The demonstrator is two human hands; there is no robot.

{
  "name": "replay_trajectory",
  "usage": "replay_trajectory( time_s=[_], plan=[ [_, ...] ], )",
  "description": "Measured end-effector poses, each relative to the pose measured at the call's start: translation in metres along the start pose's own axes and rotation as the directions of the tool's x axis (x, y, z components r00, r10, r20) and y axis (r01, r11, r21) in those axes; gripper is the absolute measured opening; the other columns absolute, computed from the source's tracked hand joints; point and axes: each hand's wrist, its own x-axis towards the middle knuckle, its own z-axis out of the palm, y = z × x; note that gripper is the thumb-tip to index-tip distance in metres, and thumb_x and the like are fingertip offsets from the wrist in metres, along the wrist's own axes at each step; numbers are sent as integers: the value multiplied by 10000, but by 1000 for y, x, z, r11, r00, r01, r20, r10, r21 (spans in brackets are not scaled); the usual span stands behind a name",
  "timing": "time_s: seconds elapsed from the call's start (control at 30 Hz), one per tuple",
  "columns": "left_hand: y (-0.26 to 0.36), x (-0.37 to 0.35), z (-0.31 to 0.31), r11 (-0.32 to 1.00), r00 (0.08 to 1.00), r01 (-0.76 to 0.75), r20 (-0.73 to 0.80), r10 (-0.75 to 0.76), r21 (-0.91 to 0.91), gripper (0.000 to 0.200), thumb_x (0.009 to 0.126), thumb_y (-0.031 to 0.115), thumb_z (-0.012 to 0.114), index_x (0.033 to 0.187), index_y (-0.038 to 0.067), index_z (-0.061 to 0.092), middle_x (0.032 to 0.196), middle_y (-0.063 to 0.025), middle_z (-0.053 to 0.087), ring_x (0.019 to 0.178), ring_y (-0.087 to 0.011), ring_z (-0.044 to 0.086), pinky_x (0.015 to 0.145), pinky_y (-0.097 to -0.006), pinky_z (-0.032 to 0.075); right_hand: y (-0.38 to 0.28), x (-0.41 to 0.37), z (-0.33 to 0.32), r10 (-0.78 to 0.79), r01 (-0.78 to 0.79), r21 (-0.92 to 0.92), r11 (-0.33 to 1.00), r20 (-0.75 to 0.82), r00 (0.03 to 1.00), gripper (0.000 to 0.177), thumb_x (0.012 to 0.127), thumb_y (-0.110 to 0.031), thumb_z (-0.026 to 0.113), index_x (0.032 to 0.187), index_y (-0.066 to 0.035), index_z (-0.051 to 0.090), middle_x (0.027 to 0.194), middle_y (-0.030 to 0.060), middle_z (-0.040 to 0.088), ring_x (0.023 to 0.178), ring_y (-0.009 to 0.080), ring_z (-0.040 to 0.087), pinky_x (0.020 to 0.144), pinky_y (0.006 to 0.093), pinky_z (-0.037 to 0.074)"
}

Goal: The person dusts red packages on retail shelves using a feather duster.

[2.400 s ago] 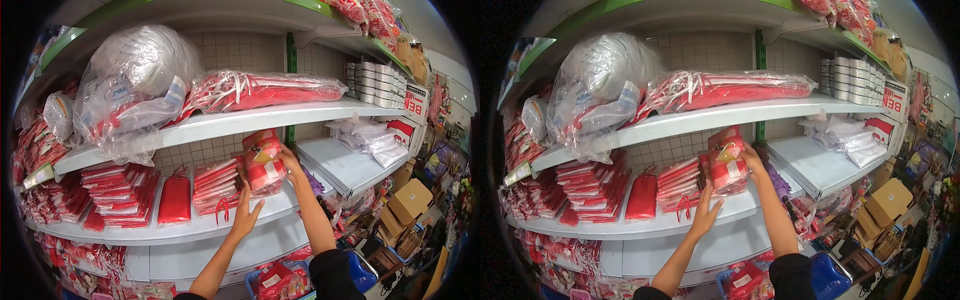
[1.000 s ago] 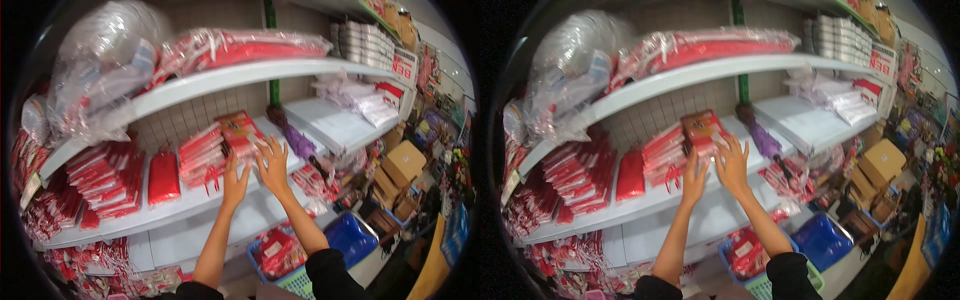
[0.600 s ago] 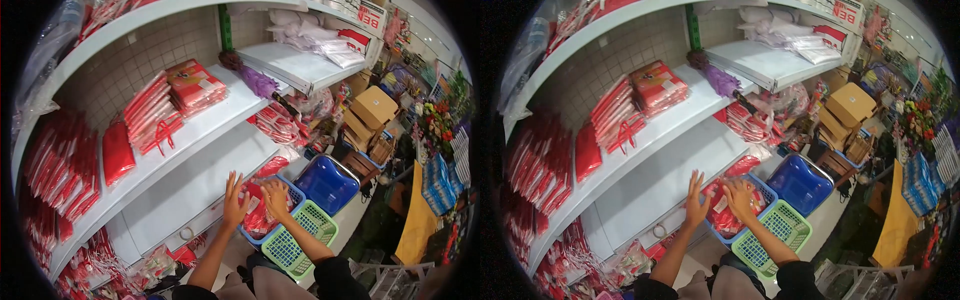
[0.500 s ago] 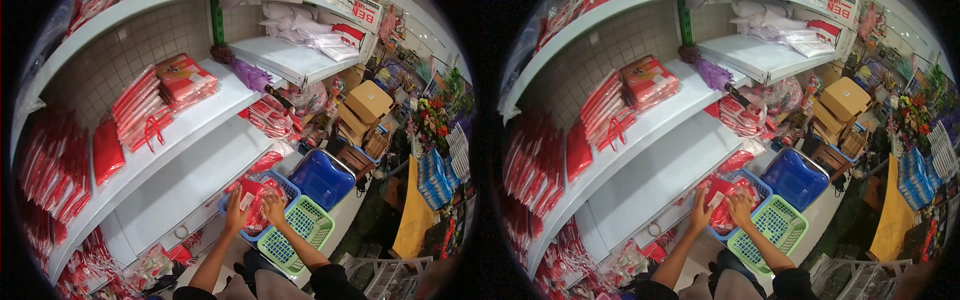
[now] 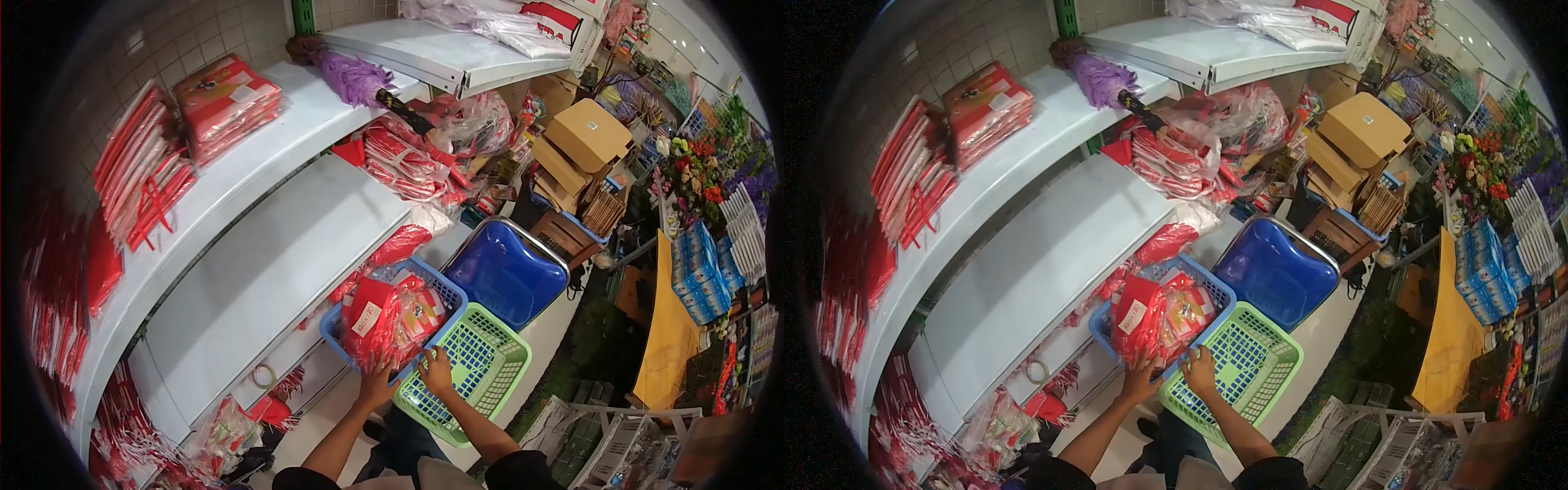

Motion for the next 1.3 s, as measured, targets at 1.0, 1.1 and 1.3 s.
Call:
replay_trajectory(
  time_s=[1.0, 1.1, 1.3],
  plan=[
    [-33, 28, 3, 642, 973, 231, 176, -150, -731, 628, 897, 554, 319, 1385, 160, 335, 1450, -138, 257, 1368, -273, 140, 1089, -449, 117, 11, 69, -22, 437, -39, 723, 690, -374, 818, 126, 896, -88, 456, 941, 21, 500, 745, 219, 545, 667, 316, 563, 608, 364, 413],
    [0, 33, -17, 173, 932, 352, 328, -155, -920, 669, 893, 592, 281, 1406, 162, 290, 1461, -114, 238, 1348, -271, 186, 1084, -426, 127, -26, 55, -67, 336, 36, 697, 717, -390, 858, 139, 913, -99, 443, 927, 22, 509, 735, 191, 552, 659, 237, 570, 592, 328, 406],
    [69, 24, -122, 41, 953, 146, 152, 264, -988, 699, 873, 563, 351, 1368, 72, 306, 1335, -190, 371, 1203, -318, 388, 980, -484, 328, -106, -8, -146, -103, 284, 681, 675, -295, 950, 149, 852, -35, 449, 853, 45, 574, 906, 145, 639, 903, 228, 584, 772, 315, 447]
  ],
)
